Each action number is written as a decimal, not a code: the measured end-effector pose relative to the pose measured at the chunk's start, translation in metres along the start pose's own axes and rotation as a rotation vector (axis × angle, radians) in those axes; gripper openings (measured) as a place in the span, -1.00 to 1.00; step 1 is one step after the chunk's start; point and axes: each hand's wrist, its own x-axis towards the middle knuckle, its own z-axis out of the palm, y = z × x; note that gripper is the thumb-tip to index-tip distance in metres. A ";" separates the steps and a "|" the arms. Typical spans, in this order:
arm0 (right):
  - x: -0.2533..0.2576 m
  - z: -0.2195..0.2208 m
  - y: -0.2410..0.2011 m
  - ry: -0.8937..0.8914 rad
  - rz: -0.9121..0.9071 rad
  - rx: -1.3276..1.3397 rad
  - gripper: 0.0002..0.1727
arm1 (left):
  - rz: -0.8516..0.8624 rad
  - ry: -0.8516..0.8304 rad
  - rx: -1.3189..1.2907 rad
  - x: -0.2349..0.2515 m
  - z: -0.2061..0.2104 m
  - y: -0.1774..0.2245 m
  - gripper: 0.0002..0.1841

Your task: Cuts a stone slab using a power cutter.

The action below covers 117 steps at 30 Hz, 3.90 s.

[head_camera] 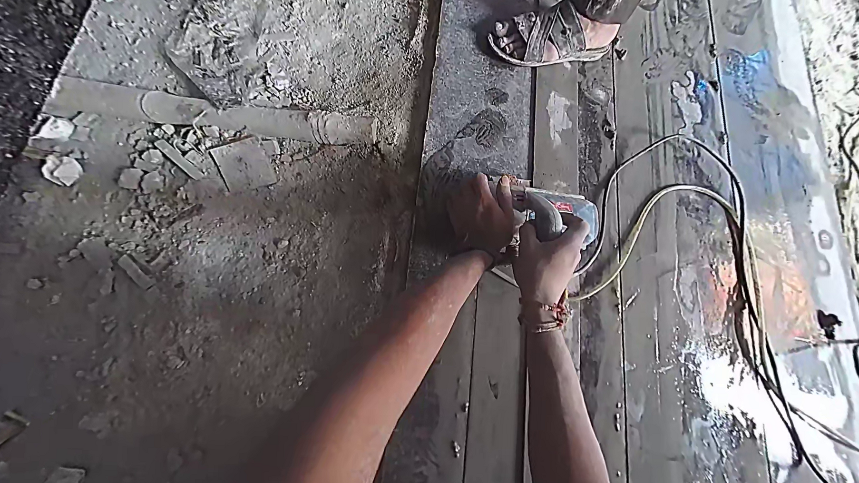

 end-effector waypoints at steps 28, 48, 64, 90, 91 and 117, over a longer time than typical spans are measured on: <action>-0.003 -0.049 0.126 -0.275 0.200 -0.393 -0.53 | -0.029 -0.142 -0.001 0.024 -0.005 0.004 -0.39; 0.050 -0.057 0.098 -0.697 0.329 -0.674 -0.47 | -0.043 -0.077 -0.007 0.030 0.000 0.006 -0.45; 0.080 -0.059 0.070 -0.920 0.329 -0.902 -0.34 | -0.105 -0.245 0.024 0.037 -0.006 0.013 -0.41; 0.046 -0.190 0.155 -0.629 -0.046 -0.033 -0.66 | -0.164 -0.169 0.186 0.040 -0.025 0.051 -0.50; 0.041 -0.193 0.161 -0.649 0.008 -0.036 -0.66 | -0.167 -0.162 0.205 0.040 -0.023 0.051 -0.50; 0.152 -0.165 0.022 -0.732 -1.464 -0.510 -0.58 | -0.006 0.227 -0.050 0.039 0.017 0.014 -0.56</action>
